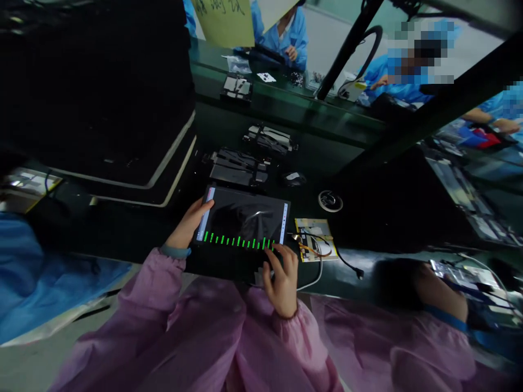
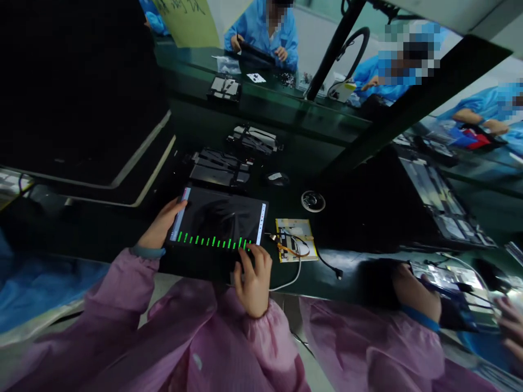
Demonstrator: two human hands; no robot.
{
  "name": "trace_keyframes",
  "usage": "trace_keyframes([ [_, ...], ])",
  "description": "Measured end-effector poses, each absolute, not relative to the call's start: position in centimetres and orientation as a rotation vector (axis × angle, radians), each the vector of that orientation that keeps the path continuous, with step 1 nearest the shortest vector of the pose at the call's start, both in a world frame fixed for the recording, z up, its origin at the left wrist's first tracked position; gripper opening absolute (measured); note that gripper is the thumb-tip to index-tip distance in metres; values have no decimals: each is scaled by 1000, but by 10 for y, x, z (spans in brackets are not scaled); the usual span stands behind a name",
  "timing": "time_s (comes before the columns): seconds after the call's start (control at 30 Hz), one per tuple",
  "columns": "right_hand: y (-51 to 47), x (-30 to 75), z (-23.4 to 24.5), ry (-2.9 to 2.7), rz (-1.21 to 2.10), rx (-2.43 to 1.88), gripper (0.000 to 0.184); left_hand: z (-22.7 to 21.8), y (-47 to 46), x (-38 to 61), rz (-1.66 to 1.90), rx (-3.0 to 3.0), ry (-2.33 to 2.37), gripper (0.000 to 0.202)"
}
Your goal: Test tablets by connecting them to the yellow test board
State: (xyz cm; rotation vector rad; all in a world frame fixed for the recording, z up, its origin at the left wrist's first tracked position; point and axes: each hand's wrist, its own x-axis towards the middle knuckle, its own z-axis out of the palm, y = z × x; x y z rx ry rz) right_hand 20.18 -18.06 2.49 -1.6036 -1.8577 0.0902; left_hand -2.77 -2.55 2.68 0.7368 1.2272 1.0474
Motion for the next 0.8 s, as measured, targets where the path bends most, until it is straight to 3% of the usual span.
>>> trace_keyframes([
  [0.2, -176, 170, 27, -2004, 246, -1448, 35, 31, -25, -27, 1082, 751, 1191, 38],
  [0.5, -175, 183, 18, -1904, 165, -1517, 35, 28, -23, -28, 1079, 756, 1174, 51],
  [0.8, -170, 168, 24, -1975, 221, -1465, 34, 39, -27, -26, 1077, 780, 1227, 42],
])
